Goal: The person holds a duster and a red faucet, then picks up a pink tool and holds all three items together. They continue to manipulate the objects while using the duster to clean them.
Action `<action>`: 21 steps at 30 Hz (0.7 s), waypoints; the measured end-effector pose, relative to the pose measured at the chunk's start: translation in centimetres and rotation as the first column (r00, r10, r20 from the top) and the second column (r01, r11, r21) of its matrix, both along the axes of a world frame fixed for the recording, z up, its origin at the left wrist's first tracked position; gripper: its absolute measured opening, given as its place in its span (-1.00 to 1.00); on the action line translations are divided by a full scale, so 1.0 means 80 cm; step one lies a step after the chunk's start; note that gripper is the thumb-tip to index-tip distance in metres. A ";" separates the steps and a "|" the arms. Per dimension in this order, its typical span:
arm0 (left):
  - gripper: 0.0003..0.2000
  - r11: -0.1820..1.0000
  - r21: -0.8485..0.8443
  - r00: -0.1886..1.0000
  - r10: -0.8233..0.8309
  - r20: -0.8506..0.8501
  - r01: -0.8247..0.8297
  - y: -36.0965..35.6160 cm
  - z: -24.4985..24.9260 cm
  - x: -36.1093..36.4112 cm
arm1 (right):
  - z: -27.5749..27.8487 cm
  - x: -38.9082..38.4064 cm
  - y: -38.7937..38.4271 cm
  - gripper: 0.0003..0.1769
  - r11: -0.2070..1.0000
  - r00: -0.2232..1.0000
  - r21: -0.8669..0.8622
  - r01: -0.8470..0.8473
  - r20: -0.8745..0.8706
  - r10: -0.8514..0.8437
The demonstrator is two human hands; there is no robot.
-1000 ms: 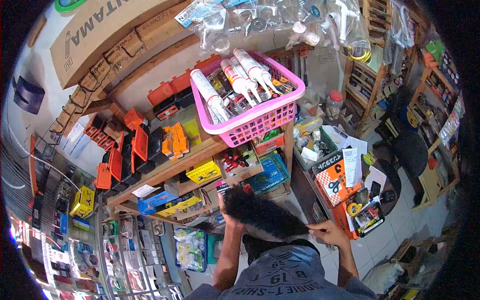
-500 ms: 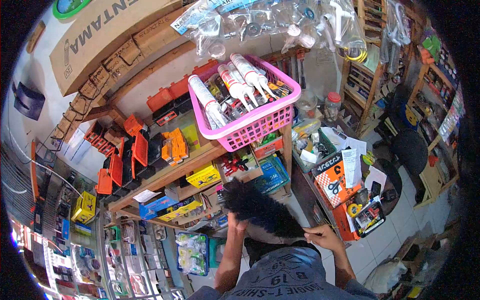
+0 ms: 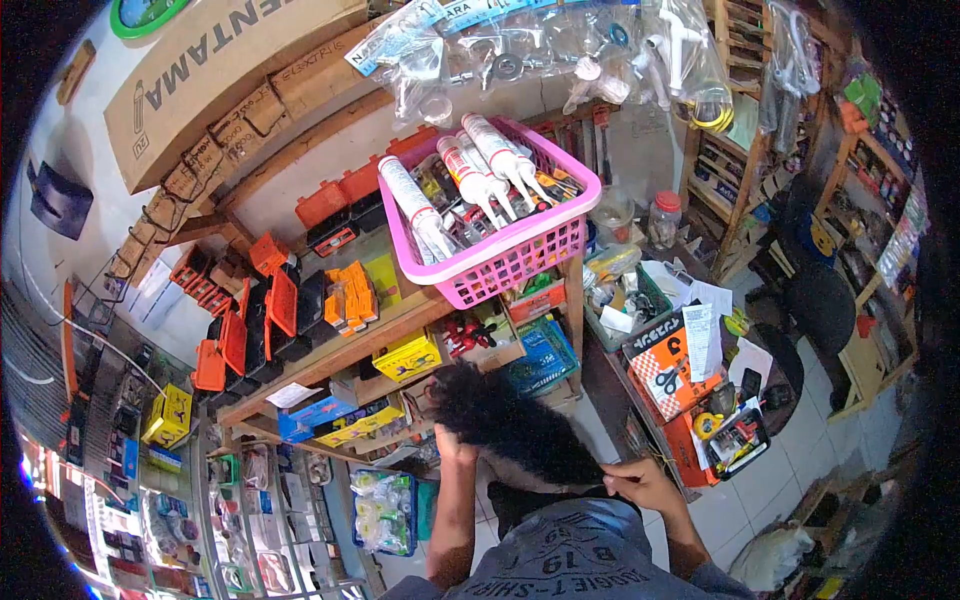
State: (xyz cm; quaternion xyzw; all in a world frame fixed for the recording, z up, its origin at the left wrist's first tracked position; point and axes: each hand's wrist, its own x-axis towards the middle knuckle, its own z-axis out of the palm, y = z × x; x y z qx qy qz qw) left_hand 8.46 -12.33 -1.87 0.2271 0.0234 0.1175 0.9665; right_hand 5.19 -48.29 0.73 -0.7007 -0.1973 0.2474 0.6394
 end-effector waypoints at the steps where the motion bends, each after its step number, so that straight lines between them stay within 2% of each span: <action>1: -0.58 0.994 -0.096 0.998 0.044 -0.049 -0.049 -0.001 0.002 0.003 | -0.005 -0.002 0.003 -0.67 1.000 1.000 -0.010 -0.009 0.005 0.009; 2: -0.57 0.977 -0.189 0.991 0.084 -0.103 -0.102 -0.003 0.004 0.004 | -0.007 -0.004 0.004 -0.67 1.000 1.000 -0.020 -0.018 0.009 0.018; 3: -0.57 0.977 -0.188 0.991 0.081 -0.103 -0.100 -0.005 0.006 0.006 | -0.007 -0.005 0.006 -0.67 1.000 1.000 -0.019 -0.016 0.010 0.016; 5: -0.57 0.977 -0.198 0.996 0.086 0.038 -0.077 -0.024 0.056 0.014 | 0.002 -0.006 0.013 -0.68 0.987 0.998 -0.144 0.065 0.002 -0.066; 6: -0.57 0.977 -0.197 0.995 0.086 0.040 -0.077 -0.031 0.081 0.015 | 0.006 -0.008 0.017 -0.68 0.988 0.998 -0.142 0.065 0.004 -0.065; 8: -0.56 0.996 -0.030 0.995 0.089 0.044 -0.088 -0.042 0.116 0.017 | 0.011 -0.009 0.022 -0.67 0.973 0.989 -0.194 0.128 0.101 -0.110; 9: -0.56 0.996 -0.030 0.995 0.088 0.047 -0.087 -0.039 0.108 0.020 | 0.007 -0.009 0.021 -0.67 0.972 0.988 -0.194 0.129 0.104 -0.111; 12: -0.51 0.992 -0.113 0.971 0.082 0.223 -0.058 -0.041 0.106 0.035 | 0.006 -0.008 0.023 -0.67 0.976 0.983 -0.206 0.072 0.179 -0.034; 13: -0.52 0.972 0.115 0.979 0.203 0.021 -0.204 -0.044 0.105 0.031 | 0.010 -0.009 0.022 -0.66 0.970 0.980 -0.198 0.140 0.168 -0.108; 14: -0.52 0.972 0.114 0.979 0.203 0.020 -0.204 -0.046 0.103 0.033 | 0.015 -0.010 0.022 -0.66 0.960 0.972 -0.191 0.206 0.151 -0.179; 15: -0.51 0.970 0.124 0.978 0.204 0.041 -0.207 -0.046 0.097 0.036 | 0.010 -0.009 0.019 -0.66 0.959 0.972 -0.193 0.207 0.150 -0.180; 16: -0.51 0.968 0.134 0.977 0.203 0.063 -0.210 -0.044 0.088 0.042 | 0.000 -0.006 0.014 -0.65 0.974 0.991 -0.198 0.106 0.102 -0.087; 17: -0.51 0.976 0.151 0.982 0.135 0.133 -0.155 -0.037 0.072 0.053 | -0.002 -0.006 0.012 -0.65 0.980 0.999 -0.199 0.004 0.052 0.006; 18: -0.51 0.977 0.150 0.982 0.133 0.132 -0.152 -0.032 0.054 0.056 | 0.002 -0.007 0.011 -0.65 0.980 0.999 -0.200 0.007 0.052 0.004; 20: -0.50 0.954 0.197 0.974 0.221 0.056 -0.228 -0.043 0.080 0.059 | 0.026 -0.007 0.016 -0.65 0.960 0.963 -0.175 0.218 0.198 -0.183; 21: -0.50 0.963 0.153 0.975 0.218 0.034 -0.221 -0.047 0.090 0.060 | 0.016 -0.009 0.014 -0.65 0.960 0.963 -0.177 0.218 0.196 -0.183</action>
